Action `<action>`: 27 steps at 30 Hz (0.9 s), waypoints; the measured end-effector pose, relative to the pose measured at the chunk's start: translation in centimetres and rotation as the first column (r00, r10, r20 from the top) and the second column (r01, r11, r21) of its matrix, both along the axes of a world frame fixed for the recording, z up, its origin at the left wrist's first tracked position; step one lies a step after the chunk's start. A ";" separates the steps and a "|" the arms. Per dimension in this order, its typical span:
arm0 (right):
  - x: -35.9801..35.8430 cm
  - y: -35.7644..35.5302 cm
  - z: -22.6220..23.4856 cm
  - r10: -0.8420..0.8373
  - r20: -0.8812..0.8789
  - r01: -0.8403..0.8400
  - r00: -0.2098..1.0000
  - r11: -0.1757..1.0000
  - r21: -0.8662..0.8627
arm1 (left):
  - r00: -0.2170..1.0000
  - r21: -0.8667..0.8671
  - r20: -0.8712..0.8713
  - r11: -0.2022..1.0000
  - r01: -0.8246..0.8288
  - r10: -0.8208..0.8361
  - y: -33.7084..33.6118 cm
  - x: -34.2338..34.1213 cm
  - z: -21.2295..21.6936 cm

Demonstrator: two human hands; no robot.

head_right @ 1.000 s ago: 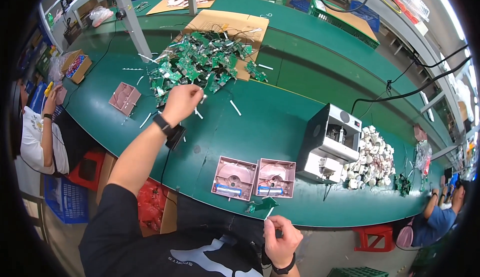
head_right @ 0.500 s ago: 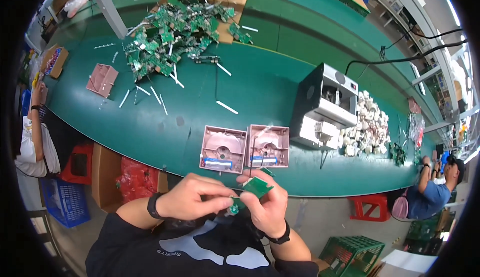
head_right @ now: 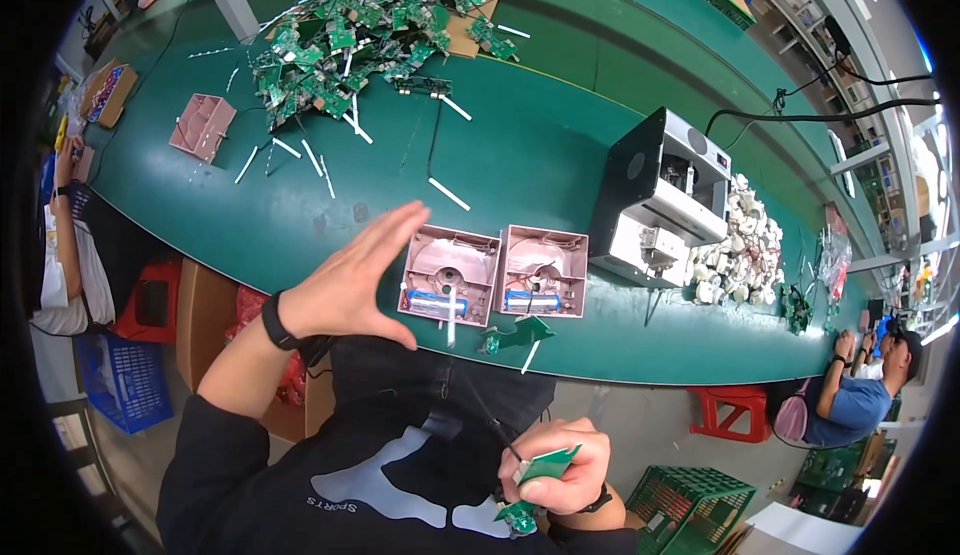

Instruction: Assembling electronic components into a plastic housing and securing them with a handheld power tool.

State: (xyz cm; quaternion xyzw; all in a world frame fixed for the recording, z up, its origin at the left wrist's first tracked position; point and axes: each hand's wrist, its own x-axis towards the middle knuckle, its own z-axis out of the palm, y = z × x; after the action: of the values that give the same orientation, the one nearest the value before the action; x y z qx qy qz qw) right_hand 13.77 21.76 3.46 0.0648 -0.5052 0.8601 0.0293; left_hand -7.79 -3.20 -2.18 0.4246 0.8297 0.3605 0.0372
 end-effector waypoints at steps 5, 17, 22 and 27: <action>-0.3 -0.7 -0.3 0.017 0.144 -0.020 0.989 1.000 0.023 | 0.989 -0.003 0.115 0.995 0.097 -0.096 1.5 -0.3 -1.1; -2.7 -1.0 -1.0 0.065 0.198 -0.074 0.978 0.997 0.036 | 0.999 0.062 -0.002 0.997 0.038 -0.038 0.7 1.1 0.7; -3.8 -1.8 -1.0 -0.004 0.228 -0.022 0.974 0.994 0.111 | 0.996 0.152 -0.071 0.986 0.062 -0.052 -0.1 1.1 0.7; -5.3 -2.6 -1.3 -0.012 0.136 -0.031 0.991 0.951 0.308 | 0.996 0.197 -0.068 0.978 0.074 -0.061 0.0 1.4 2.0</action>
State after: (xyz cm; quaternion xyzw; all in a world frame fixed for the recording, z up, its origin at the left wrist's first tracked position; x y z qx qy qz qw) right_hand 8.43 19.13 2.20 0.0121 -0.6342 0.7729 -0.0201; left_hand -6.37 -3.18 -0.19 0.4651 0.7753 0.4269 -0.0188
